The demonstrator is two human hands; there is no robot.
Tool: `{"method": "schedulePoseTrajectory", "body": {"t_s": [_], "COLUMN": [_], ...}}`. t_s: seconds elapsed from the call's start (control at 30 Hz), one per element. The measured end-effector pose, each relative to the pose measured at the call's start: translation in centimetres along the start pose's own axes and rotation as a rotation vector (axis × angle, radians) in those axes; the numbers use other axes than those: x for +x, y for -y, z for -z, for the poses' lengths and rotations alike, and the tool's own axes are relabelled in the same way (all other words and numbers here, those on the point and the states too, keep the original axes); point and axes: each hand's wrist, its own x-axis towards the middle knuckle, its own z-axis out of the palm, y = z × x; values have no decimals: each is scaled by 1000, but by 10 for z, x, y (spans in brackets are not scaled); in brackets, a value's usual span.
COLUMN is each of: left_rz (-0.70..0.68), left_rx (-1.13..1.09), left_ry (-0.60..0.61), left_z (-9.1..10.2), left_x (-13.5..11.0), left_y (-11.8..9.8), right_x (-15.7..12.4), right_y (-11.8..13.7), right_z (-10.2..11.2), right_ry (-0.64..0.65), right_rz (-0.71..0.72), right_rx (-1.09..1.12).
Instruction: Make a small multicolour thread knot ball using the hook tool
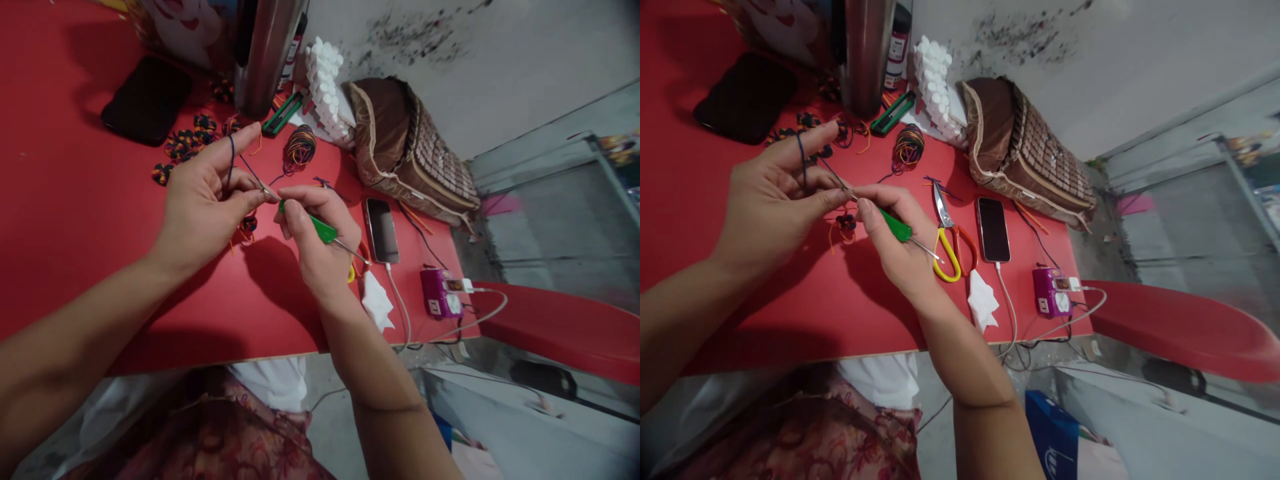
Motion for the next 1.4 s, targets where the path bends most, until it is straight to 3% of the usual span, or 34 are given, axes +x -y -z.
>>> {"method": "schedulePoseTrajectory", "body": {"t_s": [0.2, 0.27, 0.37, 0.43, 0.57, 0.7, 0.83, 1.1, 1.4], "left_rz": [-28, -65, -207, -263, -216, -273, -298, -65, -3], "left_rx": [19, 3, -43, -71, -132, -57, -29, -303, -213], "left_ry": [28, 69, 167, 180, 206, 154, 94, 180, 211], "left_z": [-2, 1, 10, 16, 20, 15, 6, 7, 17], "left_x": [-3, 0, 11, 18, 24, 18, 9, 10, 17], "left_y": [7, 12, 21, 26, 29, 24, 21, 13, 4], "right_x": [-4, -2, 0, 1, 0, 0, 0, -2, 4], "right_y": [-5, -13, -24, -28, -29, -28, -28, -27, -28], "right_z": [1, 1, 0, -2, -3, 0, 0, -3, 4], "right_ry": [65, 55, 16, 6, 0, 31, 13, -25, -9], "right_rz": [140, 241, 509, 567, 509, 437, 482, 611, 548], "right_rx": [-188, -253, -252, -234, -202, -209, -265, -296, -194]}}
